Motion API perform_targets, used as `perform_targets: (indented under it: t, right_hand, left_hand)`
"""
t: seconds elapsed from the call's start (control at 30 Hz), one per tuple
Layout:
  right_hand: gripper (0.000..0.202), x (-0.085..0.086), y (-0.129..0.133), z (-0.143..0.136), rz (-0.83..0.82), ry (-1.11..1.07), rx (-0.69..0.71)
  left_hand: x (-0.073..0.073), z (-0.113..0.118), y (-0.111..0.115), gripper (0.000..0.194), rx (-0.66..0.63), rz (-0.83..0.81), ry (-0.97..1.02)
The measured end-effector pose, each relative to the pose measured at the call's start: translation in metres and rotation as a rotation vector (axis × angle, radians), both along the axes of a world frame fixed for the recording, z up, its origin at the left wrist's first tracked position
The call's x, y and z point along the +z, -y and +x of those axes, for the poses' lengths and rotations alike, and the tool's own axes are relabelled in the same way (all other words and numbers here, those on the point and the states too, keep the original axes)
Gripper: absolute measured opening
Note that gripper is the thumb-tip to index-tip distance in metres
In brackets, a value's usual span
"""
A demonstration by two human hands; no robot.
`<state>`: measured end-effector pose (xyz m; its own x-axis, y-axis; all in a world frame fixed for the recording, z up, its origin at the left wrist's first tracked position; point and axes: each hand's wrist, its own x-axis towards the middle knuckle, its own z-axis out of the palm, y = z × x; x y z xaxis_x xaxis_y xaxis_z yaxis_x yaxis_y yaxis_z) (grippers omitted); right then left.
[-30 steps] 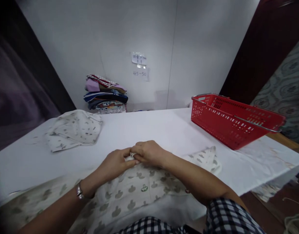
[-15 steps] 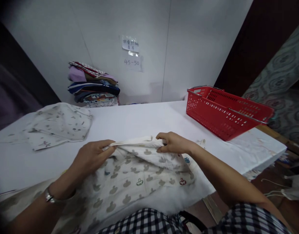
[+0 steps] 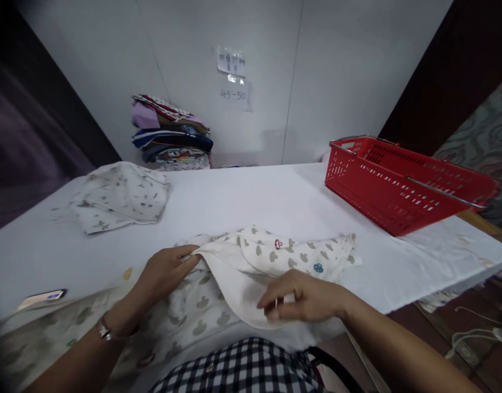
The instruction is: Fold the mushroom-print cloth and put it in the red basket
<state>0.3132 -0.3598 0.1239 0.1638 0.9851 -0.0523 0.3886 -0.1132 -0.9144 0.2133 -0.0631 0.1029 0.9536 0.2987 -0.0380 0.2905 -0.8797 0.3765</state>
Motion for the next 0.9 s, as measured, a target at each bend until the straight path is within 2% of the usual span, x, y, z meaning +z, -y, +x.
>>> perform_targets:
  t: [0.07, 0.13, 0.23, 0.3, 0.37, 0.47, 0.57, 0.67, 0.73, 0.77, 0.9]
  right_hand:
    - [0.021, -0.011, -0.005, 0.005, 0.01, 0.097, -0.216]
    - [0.018, -0.026, -0.012, 0.011, -0.032, 0.312, -0.398]
    - [0.017, -0.049, -0.023, 0.015, -0.121, 0.661, -0.462]
    - [0.018, -0.059, -0.028, 0.016, -0.141, 0.757, -0.477]
    - [0.015, -0.063, -0.03, 0.02, -0.112, 0.649, -0.502]
    - [0.024, -0.058, -0.023, 0.033, -0.037, 0.21, -0.58]
    - [0.027, -0.044, -0.009, 0.05, 0.084, -0.112, -0.733]
    - [0.026, -0.026, 0.007, 0.056, 0.292, -0.244, -0.882]
    - [0.024, -0.014, 0.015, 0.049, 0.336, -0.262, -0.856]
    - [0.022, -0.008, 0.018, 0.042, 0.31, -0.235, -0.775]
    - [0.016, 0.001, 0.021, 0.008, 0.071, -0.038, -0.281]
  left_hand:
    - [-0.001, -0.001, 0.001, 0.034, -0.007, -0.006, 0.016]
    - [0.0, -0.002, 0.003, 0.033, -0.009, -0.016, 0.028]
    - [0.0, -0.003, 0.004, 0.032, 0.0, -0.033, 0.041]
    - [0.0, -0.003, 0.004, 0.031, 0.01, -0.034, 0.041]
    - [-0.001, -0.002, 0.004, 0.031, 0.014, -0.033, 0.035]
    - [0.0, 0.0, 0.004, 0.032, 0.009, -0.044, 0.029]
    - [-0.001, 0.002, 0.003, 0.033, 0.012, -0.06, 0.019]
    - [-0.004, 0.005, 0.001, 0.033, 0.017, -0.061, 0.01]
    - [-0.006, 0.007, -0.001, 0.033, 0.011, -0.075, 0.009]
    - [-0.007, 0.009, -0.002, 0.033, 0.007, -0.089, 0.012]
    - [-0.01, 0.014, -0.005, 0.034, 0.004, -0.155, 0.033]
